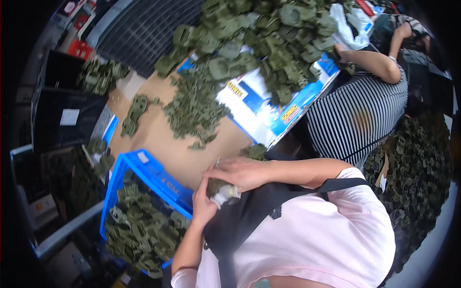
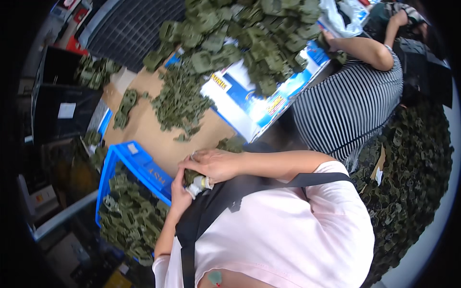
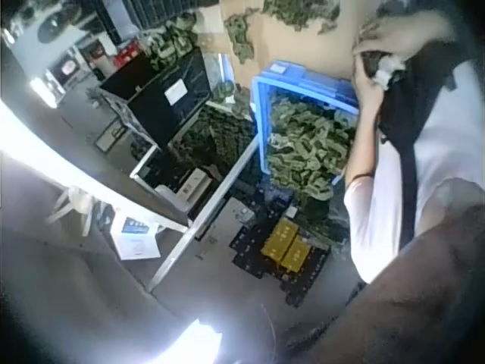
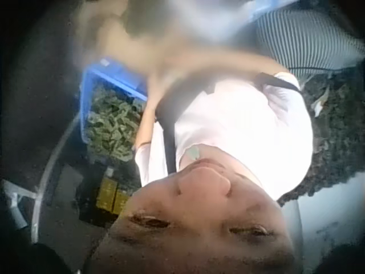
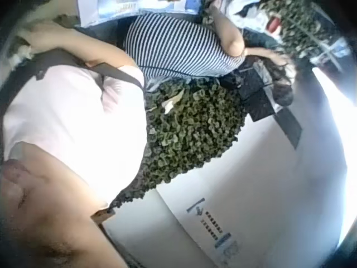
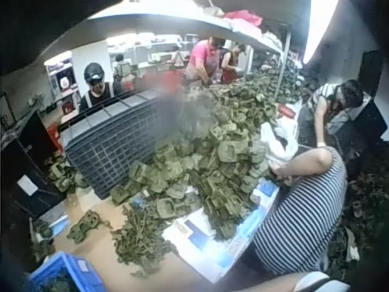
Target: The person sorts green plastic parts from a blue crate onto a table. They pick up handfuls of parts, separate them, and place them into piles on the table surface. The person occasionally moves the crate to access more parts.
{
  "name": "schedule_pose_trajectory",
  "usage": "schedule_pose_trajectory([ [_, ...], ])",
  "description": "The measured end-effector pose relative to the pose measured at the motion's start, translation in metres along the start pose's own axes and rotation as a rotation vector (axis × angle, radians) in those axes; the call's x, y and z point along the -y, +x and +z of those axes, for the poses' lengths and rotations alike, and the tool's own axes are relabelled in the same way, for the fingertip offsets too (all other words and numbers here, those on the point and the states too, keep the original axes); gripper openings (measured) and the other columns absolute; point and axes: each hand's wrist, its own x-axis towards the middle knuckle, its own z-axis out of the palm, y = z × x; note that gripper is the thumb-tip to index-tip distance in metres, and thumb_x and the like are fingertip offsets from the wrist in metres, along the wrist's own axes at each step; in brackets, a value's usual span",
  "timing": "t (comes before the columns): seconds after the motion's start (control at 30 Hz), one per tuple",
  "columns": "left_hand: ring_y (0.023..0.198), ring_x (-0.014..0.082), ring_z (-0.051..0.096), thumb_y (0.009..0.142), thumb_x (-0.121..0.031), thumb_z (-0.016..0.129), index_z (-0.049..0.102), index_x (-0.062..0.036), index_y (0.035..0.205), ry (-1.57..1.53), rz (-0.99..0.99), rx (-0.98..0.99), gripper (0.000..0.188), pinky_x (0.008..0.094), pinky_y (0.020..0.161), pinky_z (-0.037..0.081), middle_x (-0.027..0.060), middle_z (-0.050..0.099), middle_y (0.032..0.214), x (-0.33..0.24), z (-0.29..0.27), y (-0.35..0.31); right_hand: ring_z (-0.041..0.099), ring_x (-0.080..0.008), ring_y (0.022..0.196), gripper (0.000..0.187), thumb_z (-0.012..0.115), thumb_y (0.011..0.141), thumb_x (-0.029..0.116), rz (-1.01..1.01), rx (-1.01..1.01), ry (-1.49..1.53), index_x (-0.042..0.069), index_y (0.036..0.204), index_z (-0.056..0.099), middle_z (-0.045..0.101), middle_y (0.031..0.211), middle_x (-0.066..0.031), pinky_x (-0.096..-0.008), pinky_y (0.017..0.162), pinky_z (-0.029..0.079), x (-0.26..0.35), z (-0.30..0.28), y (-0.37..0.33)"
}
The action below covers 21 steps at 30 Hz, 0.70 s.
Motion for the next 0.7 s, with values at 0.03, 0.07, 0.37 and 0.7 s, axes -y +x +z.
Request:
schedule_pose_trajectory([
  [0.03,0.105,0.0210,0.055,0.072,-0.010,0.069,0.039,0.0010,0.128,0.046,-0.018,-0.013,0.065,0.0298,0.089,0.042,0.0155,0.056,0.116,-0.003,-0.001,-0.001,0.050,-0.0349,0.102,0.072,0.062,0.063,0.008,-0.050,0.011,0.110,0.005,0.130,0.035,0.055,0.106,-0.0199,-0.0406,0.087,0.041,-0.007,-0.004,-0.001],
  [0.07,0.099,0.0207,0.059,0.072,-0.009,0.070,0.041,0.0026,0.126,0.046,0.103,-0.073,0.062,0.0300,0.085,0.045,0.0158,0.061,0.106,0.001,0.002,-0.002,0.049,-0.0350,0.104,0.074,0.061,0.063,0.008,-0.099,0.019,0.219,0.006,0.131,0.033,0.054,0.109,-0.0195,-0.0404,0.088,0.040,-0.021,-0.005,-0.003],
  [0.37,0.124,0.0313,0.037,0.065,-0.028,0.075,0.026,0.0006,0.135,-0.063,0.292,-0.290,0.089,0.0385,0.102,0.029,0.0213,0.035,0.135,-0.013,-0.014,0.017,0.046,-0.0322,0.114,0.072,0.060,0.075,0.008,-0.141,-0.216,0.263,0.009,0.138,0.026,0.041,0.131,-0.0185,-0.0396,0.092,0.038,-0.025,-0.035,0.005],
  [0.7,0.068,0.0114,0.053,0.082,-0.028,0.057,0.031,-0.0026,0.136,-0.154,0.288,-0.268,0.065,0.0255,0.063,0.045,0.0061,0.061,0.085,-0.031,-0.004,0.009,0.030,-0.0370,0.125,0.080,0.061,0.071,0.006,-0.084,-0.084,0.143,0.016,0.140,0.021,0.028,0.134,-0.0205,-0.0416,0.103,0.027,0.021,-0.063,0.000],
])
